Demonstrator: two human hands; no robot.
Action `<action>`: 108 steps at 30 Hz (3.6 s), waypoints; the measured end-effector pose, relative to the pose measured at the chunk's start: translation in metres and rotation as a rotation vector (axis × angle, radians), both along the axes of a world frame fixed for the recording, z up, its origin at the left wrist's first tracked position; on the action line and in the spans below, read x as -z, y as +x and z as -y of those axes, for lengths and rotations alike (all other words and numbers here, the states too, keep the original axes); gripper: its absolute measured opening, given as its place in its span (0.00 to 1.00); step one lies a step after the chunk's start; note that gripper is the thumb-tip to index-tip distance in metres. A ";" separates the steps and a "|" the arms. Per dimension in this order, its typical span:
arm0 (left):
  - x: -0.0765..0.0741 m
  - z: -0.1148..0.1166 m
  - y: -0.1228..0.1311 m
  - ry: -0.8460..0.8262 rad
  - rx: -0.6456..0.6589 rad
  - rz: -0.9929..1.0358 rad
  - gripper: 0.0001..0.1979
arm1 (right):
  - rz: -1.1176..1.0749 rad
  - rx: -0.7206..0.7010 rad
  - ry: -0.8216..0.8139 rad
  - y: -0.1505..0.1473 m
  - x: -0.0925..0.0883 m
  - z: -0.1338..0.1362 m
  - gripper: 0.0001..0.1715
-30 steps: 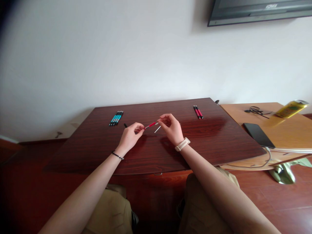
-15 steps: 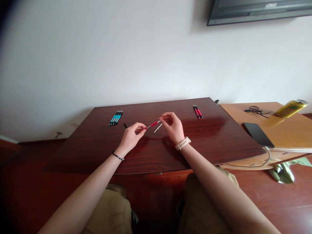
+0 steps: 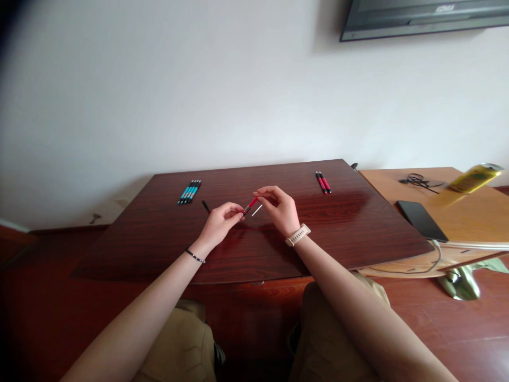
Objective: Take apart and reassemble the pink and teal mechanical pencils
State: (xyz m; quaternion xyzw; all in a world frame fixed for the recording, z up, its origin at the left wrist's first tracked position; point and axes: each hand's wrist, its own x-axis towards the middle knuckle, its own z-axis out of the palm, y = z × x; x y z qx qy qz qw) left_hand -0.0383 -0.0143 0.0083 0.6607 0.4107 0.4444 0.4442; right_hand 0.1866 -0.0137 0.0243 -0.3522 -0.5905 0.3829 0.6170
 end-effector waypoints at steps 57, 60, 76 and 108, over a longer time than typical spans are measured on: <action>-0.004 0.003 0.002 -0.371 0.024 0.503 0.17 | 1.180 -0.028 0.015 0.001 -0.001 0.010 0.21; -0.004 0.004 0.003 -0.362 0.028 0.511 0.16 | 1.274 -0.016 -0.045 0.002 -0.009 0.016 0.16; -0.004 0.005 0.005 -0.354 0.034 0.488 0.15 | 0.962 -0.064 -0.172 0.032 -0.010 0.007 0.06; 0.001 0.009 0.011 -0.118 0.123 0.056 0.14 | 0.064 -0.227 -0.228 0.021 -0.015 0.002 0.34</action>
